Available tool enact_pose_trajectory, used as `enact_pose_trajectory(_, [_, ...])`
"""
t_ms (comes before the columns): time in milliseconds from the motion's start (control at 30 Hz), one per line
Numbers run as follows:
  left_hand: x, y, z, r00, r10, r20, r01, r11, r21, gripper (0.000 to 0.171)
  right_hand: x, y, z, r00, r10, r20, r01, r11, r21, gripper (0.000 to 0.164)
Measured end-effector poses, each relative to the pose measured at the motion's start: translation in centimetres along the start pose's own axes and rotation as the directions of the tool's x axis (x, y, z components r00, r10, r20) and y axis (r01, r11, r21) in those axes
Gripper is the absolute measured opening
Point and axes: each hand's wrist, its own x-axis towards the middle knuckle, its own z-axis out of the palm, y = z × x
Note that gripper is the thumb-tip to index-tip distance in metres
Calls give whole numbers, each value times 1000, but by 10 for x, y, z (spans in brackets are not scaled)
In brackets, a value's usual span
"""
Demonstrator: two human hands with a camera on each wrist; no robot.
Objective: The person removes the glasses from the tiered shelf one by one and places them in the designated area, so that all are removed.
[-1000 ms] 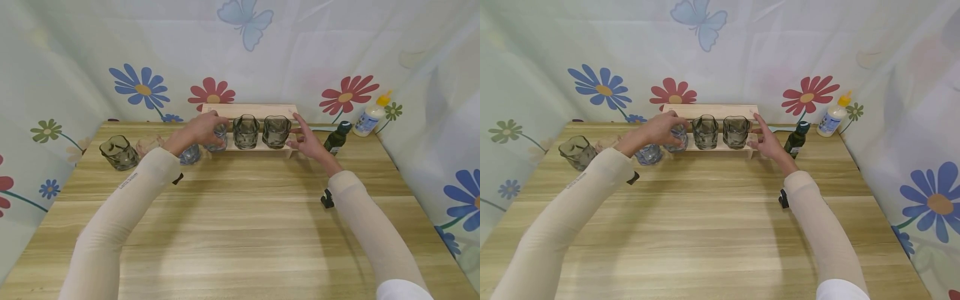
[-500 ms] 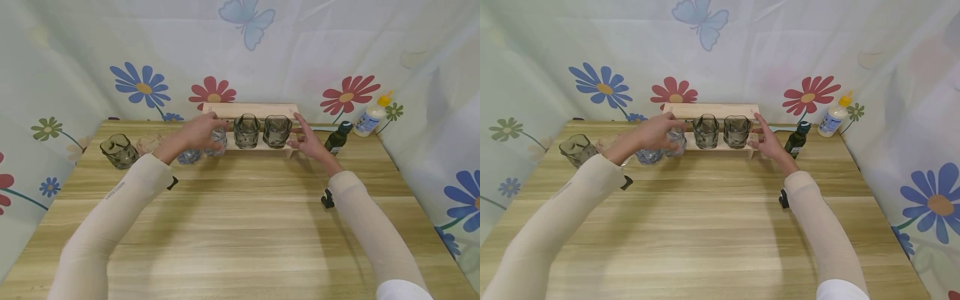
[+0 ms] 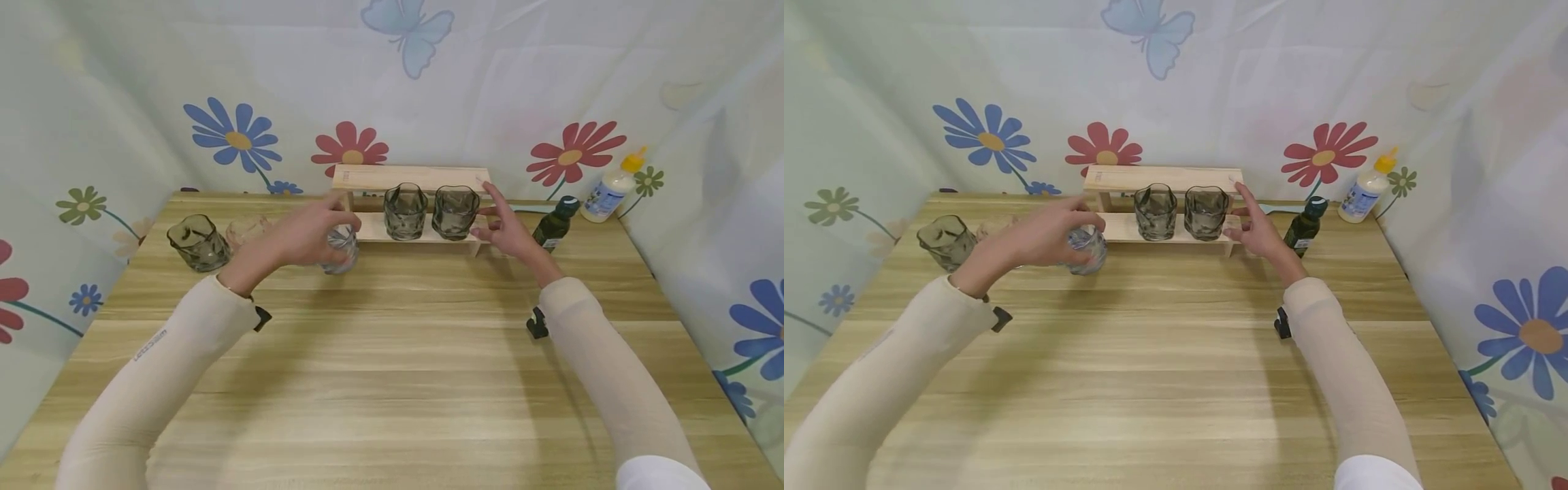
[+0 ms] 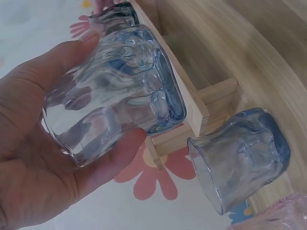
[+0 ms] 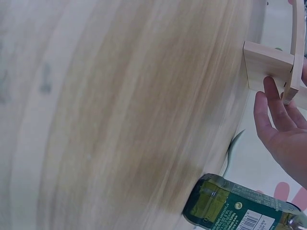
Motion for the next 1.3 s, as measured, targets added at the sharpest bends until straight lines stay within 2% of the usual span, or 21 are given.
enact_pose_trajectory(200, [-18,0,1,1000,-21,12,21,1000,6,48,1,2,0,1000,0,3,0,1000,-2,95])
enact_pose_trajectory(400, [-37,0,2,999,-42,-4,42,999,-11,44,3,1,0,1000,-6,5,6,1000,-8,94])
enact_pose_trajectory(567, [-54,-4,6,997,-76,1,76,997,1,48,3,2,1,1000,-7,0,7,1000,-15,94])
enact_pose_trajectory(833, [-76,-19,14,989,-144,24,144,989,-16,55,1,2,1,1000,4,1,-4,1000,0,95])
enact_pose_trajectory(1000, [-90,-30,17,982,-186,15,187,982,-21,56,1,2,1,1000,3,-3,-3,1000,-5,94])
enact_pose_trajectory(1300, [-112,-46,19,960,-279,-1,279,960,-4,61,2,4,0,1000,7,0,-7,1000,10,95])
